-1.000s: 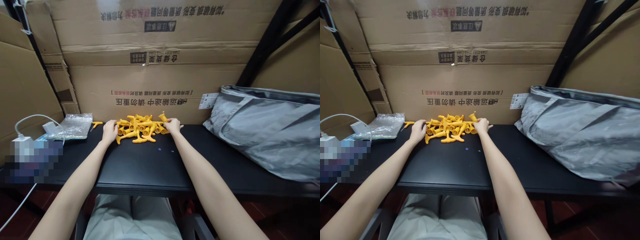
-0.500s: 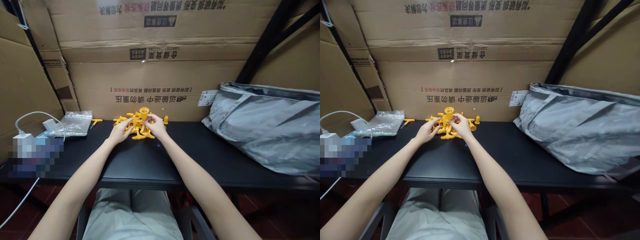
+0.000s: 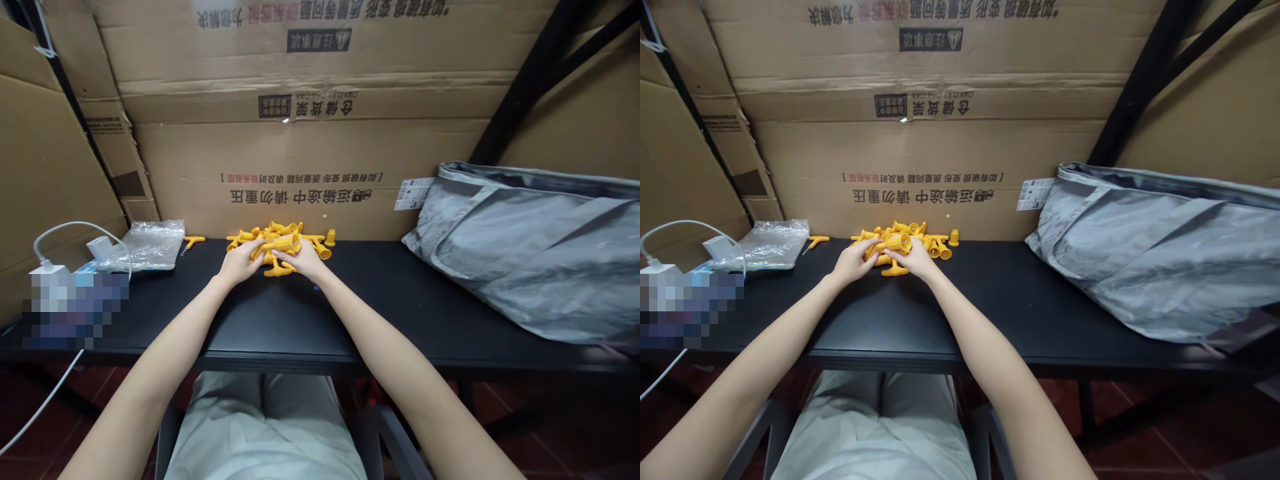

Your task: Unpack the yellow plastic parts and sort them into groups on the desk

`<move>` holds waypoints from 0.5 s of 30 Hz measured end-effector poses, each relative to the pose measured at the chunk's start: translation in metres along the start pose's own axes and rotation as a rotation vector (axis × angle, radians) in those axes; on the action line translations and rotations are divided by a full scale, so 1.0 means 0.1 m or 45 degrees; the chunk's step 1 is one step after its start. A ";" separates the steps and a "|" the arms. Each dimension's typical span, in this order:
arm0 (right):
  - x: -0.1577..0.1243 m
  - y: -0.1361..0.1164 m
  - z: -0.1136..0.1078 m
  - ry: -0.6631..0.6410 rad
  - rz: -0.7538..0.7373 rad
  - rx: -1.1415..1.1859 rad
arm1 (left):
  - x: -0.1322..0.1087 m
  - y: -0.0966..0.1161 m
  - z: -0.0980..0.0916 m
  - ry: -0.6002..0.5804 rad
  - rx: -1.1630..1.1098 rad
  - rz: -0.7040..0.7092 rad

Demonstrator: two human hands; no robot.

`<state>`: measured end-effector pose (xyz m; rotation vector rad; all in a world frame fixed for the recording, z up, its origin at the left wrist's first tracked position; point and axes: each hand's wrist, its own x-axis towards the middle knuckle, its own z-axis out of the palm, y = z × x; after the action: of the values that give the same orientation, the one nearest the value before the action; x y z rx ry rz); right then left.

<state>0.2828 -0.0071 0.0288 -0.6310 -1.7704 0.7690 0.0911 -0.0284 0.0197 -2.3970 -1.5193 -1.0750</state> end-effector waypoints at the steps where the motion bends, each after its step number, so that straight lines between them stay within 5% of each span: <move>1: 0.01 0.03 -0.01 0.014 0.035 0.033 | 0.01 0.00 -0.01 0.017 0.030 -0.039; 5: 0.03 0.10 -0.07 0.155 0.166 0.136 | 0.02 -0.05 -0.07 0.071 0.140 -0.202; 15: 0.03 0.32 -0.12 0.046 0.237 0.066 | 0.02 -0.13 -0.12 0.013 0.230 -0.246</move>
<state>0.2948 0.0185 0.0093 -0.7778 -1.6698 0.9214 0.0744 -0.0257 0.0258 -2.1590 -1.7905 -0.9348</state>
